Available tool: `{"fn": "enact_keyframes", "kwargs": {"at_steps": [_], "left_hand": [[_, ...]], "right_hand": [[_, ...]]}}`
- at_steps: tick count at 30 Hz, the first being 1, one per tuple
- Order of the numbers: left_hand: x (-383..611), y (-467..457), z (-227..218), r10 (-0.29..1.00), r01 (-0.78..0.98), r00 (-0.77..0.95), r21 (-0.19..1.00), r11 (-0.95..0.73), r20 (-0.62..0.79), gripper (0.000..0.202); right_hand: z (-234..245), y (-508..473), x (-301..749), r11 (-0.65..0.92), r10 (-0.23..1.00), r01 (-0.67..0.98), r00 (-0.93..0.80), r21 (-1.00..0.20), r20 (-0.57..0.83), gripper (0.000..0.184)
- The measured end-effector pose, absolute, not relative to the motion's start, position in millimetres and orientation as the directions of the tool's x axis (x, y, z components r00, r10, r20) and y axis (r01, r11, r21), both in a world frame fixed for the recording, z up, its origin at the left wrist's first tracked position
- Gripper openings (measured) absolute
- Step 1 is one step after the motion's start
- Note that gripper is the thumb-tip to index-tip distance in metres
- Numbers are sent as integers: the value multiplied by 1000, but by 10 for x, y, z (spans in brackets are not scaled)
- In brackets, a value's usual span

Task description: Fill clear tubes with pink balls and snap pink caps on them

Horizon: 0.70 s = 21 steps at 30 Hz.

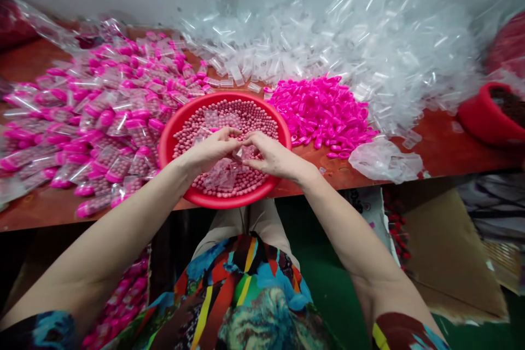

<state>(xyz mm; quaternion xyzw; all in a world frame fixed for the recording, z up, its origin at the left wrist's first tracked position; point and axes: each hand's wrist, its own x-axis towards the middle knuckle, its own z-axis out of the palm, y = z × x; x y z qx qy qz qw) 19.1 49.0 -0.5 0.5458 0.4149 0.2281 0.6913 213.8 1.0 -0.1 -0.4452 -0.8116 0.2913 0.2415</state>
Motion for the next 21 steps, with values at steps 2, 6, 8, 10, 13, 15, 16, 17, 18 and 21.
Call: {"fn": "enact_keyframes", "kwargs": {"at_steps": [2,6,8,10,13,15,16,17,18,21], "left_hand": [[164,478,12,807,256,520,953,164,-279,50],[15,358,-5,662,505,750,649,-569,-3,49],[-62,310,-58,463,432,886,427,-794,-34,49],[-107,320,-116,373,384,923,300,-873,-96,46],[-114,444,-171,378,384,923,160,-909,-69,38],[-100,543,-187,407,406,913,97,-909,-9,29],[-93,580,-193,426,424,904,80,-902,18,25],[-88,606,-199,445,442,895,71,-894,38,24],[-87,620,-204,463,460,885,67,-885,51,24],[-105,604,-210,497,493,865,71,-867,63,24]], "right_hand": [[-1,5,2158,391,895,676,-437,-625,87,38],[3,2,2127,338,928,908,-366,-246,-73,42],[16,18,2070,312,934,949,-316,-55,-168,35],[36,42,2011,299,933,953,-282,46,-221,31],[67,68,1957,331,909,942,-301,60,-287,32],[79,70,1937,379,880,924,-345,45,-326,33],[81,67,1926,401,865,915,-363,42,-345,33],[79,63,1912,420,852,907,-378,41,-361,33],[75,60,1896,429,843,902,-384,39,-376,34],[45,56,1851,428,813,904,-394,-18,-429,31]]}}
